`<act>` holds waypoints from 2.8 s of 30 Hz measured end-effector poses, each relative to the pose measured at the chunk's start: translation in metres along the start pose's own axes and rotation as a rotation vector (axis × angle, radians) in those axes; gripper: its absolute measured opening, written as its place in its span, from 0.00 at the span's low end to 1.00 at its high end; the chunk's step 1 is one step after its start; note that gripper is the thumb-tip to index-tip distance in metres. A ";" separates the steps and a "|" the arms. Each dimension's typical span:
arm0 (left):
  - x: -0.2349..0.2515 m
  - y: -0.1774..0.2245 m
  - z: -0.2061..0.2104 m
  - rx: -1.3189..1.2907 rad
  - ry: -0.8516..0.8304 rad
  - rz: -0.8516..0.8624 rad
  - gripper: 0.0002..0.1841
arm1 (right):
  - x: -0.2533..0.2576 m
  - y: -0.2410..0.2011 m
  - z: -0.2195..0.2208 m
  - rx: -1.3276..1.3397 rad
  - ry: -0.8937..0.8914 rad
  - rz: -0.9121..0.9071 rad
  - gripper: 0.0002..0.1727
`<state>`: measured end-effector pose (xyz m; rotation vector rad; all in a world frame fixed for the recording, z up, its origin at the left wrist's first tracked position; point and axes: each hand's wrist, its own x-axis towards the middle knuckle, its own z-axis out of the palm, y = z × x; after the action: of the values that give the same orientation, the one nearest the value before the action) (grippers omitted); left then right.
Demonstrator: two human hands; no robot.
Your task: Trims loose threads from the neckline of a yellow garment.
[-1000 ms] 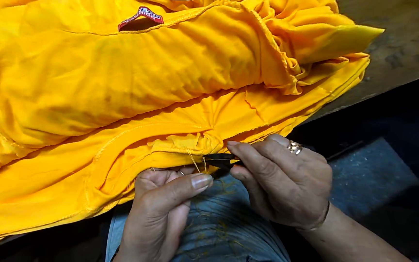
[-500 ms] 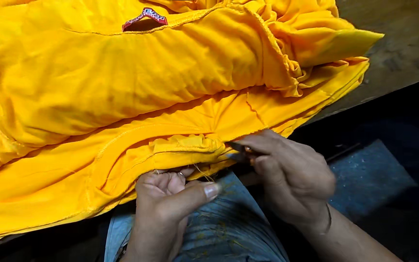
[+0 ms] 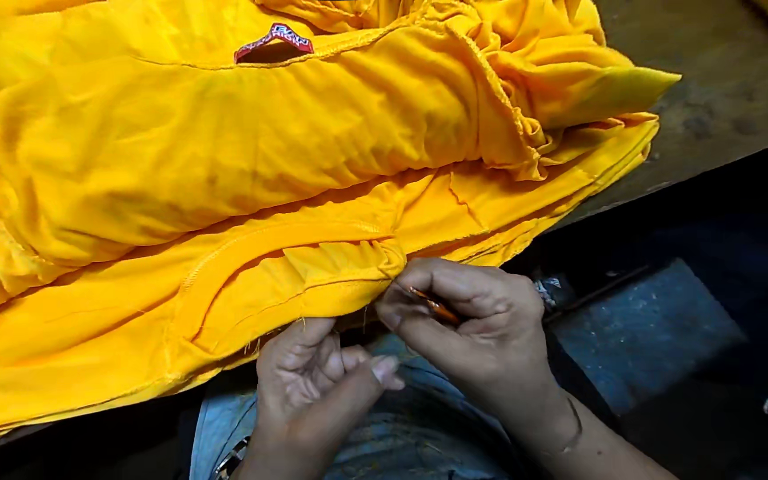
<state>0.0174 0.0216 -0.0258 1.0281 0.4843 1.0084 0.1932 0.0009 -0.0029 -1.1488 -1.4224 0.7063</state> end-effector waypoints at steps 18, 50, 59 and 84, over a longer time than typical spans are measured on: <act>0.010 0.019 0.015 -0.265 0.344 -0.265 0.05 | -0.013 0.006 -0.030 -0.089 -0.169 -0.028 0.12; -0.022 0.012 -0.009 -0.165 -0.209 -0.451 0.40 | 0.003 0.029 -0.034 -0.285 0.036 -0.269 0.06; -0.018 0.018 -0.012 -0.392 0.385 -0.385 0.22 | -0.007 0.028 -0.045 -0.333 -0.105 -0.334 0.07; -0.024 0.011 -0.007 -0.119 0.466 -0.343 0.11 | 0.054 -0.003 0.015 -0.869 -0.253 0.096 0.20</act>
<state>-0.0038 0.0059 -0.0222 0.5714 0.9374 0.9511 0.1836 0.0520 0.0170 -1.8433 -1.9824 0.2821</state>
